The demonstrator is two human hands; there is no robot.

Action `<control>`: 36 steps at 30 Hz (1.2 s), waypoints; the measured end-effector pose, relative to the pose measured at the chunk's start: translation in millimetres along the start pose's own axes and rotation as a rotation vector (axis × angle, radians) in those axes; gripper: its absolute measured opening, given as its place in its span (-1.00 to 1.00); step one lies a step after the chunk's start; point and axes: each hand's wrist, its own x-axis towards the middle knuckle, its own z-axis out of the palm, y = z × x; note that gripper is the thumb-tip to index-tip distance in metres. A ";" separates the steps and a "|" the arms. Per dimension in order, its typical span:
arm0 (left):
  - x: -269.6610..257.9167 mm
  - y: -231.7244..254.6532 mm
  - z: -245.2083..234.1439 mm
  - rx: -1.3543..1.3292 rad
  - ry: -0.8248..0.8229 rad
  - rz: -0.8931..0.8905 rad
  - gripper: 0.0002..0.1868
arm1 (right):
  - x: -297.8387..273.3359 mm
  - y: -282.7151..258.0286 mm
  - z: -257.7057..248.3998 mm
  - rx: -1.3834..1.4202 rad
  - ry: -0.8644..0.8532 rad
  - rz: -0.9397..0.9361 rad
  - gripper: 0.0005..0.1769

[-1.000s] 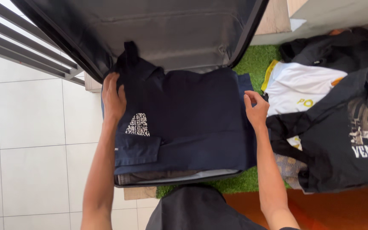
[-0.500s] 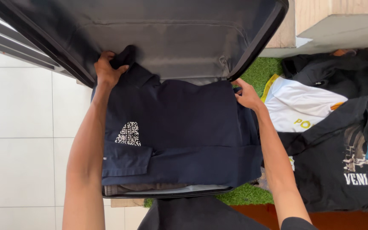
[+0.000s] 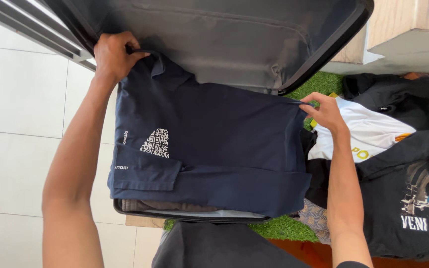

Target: The person folds a blue shirt and places it into an open suitcase already containing other folded garments.

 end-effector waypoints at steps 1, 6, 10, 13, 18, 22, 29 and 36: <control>-0.1 4.6 -4.6 0.042 0.033 0.034 -0.73 | -2.4 -3.7 -0.4 -0.007 -0.002 -0.006 -0.84; 2.9 1.8 -11.8 -0.427 -0.154 -0.308 -0.83 | -9.8 -4.6 -3.2 0.019 0.015 -0.014 -0.85; -0.8 -9.1 -7.7 -0.382 -0.072 -0.075 -0.86 | -15.8 -4.8 -2.8 -0.067 0.117 -0.042 -0.81; -11.0 -4.5 -18.6 -0.228 0.004 0.148 -0.86 | -22.8 -11.2 -3.1 -0.182 0.194 -0.104 -0.78; -38.0 10.3 -43.5 -0.238 -0.099 0.002 -0.79 | -35.7 -22.3 -3.7 -0.251 0.288 -0.092 -0.75; -55.2 4.8 -55.9 -0.222 -0.047 0.187 -0.64 | -47.8 -25.7 -5.2 -0.256 0.309 -0.194 -0.74; -97.6 5.1 -73.9 -0.250 -0.065 0.048 -0.84 | -82.5 -34.3 2.1 -0.232 0.400 -0.227 -0.76; -143.6 13.8 -86.5 -0.350 -0.072 0.011 -0.79 | -118.2 -39.9 16.5 -0.226 0.506 -0.219 -0.76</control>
